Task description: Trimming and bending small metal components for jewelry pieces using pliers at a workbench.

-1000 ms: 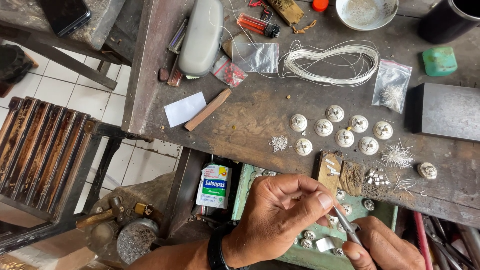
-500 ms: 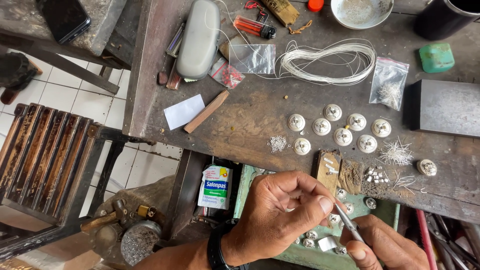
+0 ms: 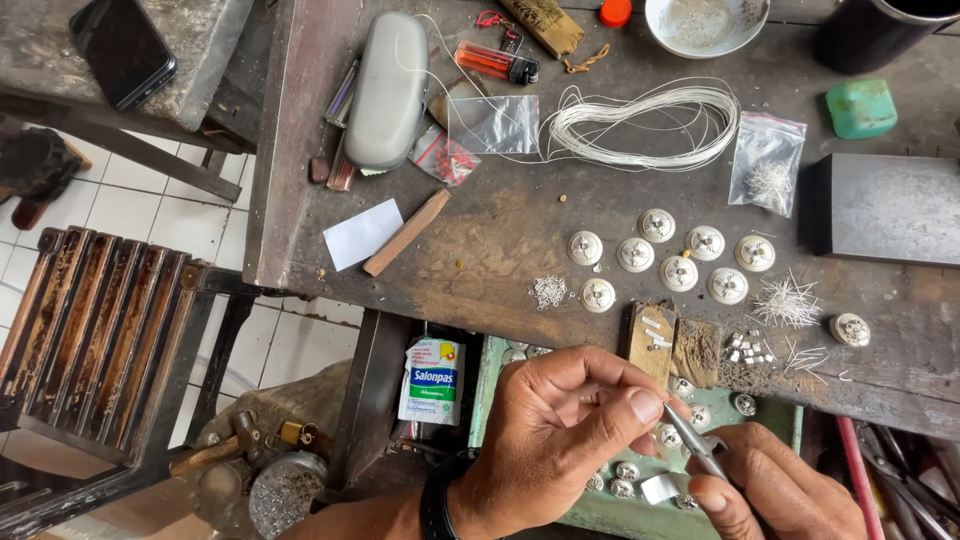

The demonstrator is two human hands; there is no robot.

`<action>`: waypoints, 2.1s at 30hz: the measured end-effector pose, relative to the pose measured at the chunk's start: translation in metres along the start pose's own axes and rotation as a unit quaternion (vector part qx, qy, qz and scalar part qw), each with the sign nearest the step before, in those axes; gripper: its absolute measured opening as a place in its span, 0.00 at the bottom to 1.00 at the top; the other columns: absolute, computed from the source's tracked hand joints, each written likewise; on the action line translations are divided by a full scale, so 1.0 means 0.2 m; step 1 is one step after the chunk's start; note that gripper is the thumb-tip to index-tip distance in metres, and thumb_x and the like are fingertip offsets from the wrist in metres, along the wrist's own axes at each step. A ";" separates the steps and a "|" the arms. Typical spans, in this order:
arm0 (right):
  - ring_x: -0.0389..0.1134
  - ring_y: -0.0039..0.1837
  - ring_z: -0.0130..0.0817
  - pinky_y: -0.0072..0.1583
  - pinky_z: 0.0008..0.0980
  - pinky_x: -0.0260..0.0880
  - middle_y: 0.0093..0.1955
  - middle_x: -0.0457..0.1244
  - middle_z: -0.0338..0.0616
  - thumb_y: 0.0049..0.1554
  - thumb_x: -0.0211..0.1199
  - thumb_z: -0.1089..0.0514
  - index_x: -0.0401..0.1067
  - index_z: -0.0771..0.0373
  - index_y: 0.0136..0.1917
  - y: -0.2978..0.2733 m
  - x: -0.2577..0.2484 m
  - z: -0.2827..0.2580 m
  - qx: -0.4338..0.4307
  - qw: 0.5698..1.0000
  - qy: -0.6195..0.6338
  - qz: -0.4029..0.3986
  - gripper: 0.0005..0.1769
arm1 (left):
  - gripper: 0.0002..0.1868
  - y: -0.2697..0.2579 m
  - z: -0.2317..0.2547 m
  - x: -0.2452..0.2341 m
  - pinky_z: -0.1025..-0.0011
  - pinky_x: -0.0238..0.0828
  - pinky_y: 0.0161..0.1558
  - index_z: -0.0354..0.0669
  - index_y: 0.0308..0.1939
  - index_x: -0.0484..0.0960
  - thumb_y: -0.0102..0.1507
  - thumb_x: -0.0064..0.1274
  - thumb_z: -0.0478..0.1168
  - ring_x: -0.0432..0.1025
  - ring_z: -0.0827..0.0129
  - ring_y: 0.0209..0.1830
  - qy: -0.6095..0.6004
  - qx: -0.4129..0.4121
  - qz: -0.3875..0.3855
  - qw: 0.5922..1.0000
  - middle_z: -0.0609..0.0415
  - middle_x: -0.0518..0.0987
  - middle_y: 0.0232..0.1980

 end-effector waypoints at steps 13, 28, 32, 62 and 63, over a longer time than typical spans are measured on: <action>0.61 0.30 0.25 0.34 0.22 0.60 0.29 0.58 0.35 0.54 0.47 0.47 0.66 0.59 0.31 0.06 -0.10 0.01 -0.062 0.974 0.192 -0.104 0.18 | 0.11 0.02 0.09 0.05 0.80 0.75 0.35 0.40 0.33 0.80 0.52 0.52 0.43 0.78 0.75 0.29 0.257 0.152 0.045 0.953 0.53 0.83 0.28; 0.58 0.29 0.25 0.32 0.24 0.56 0.28 0.54 0.34 0.55 0.45 0.44 0.65 0.58 0.32 0.04 -0.12 0.08 -0.047 0.968 0.177 -0.173 0.20 | 0.04 0.04 0.07 0.06 0.81 0.72 0.34 0.40 0.29 0.79 0.53 0.52 0.36 0.75 0.76 0.27 0.259 0.200 0.027 0.945 0.57 0.81 0.28; 0.64 0.28 0.21 0.33 0.20 0.62 0.27 0.62 0.33 0.52 0.47 0.40 0.68 0.56 0.26 0.03 -0.09 0.01 0.008 0.975 0.182 -0.125 0.23 | 0.04 0.01 0.09 0.02 0.79 0.71 0.42 0.40 0.34 0.78 0.58 0.49 0.36 0.74 0.74 0.34 0.227 0.143 -0.023 0.963 0.55 0.79 0.34; 0.48 0.24 0.23 0.29 0.26 0.47 0.17 0.52 0.34 0.50 0.49 0.51 0.64 0.59 0.15 0.02 -0.04 -0.09 0.198 0.980 0.006 -0.015 0.25 | 0.06 0.00 0.06 0.01 0.76 0.73 0.49 0.40 0.38 0.75 0.58 0.50 0.37 0.73 0.73 0.40 0.177 0.117 -0.043 0.976 0.52 0.78 0.37; 0.51 0.22 0.21 0.28 0.23 0.50 0.17 0.54 0.31 0.50 0.48 0.50 0.62 0.58 0.15 0.03 -0.04 -0.09 0.157 0.987 0.032 -0.007 0.25 | 0.06 0.00 0.06 0.01 0.76 0.73 0.49 0.39 0.38 0.75 0.58 0.50 0.36 0.73 0.73 0.40 0.166 0.110 -0.043 0.979 0.52 0.78 0.37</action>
Point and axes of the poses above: each hand's wrist, its own y-axis towards the middle knuckle, its own x-axis out of the palm, z = x × y, the point moved 2 cm from there along y, towards the middle knuckle
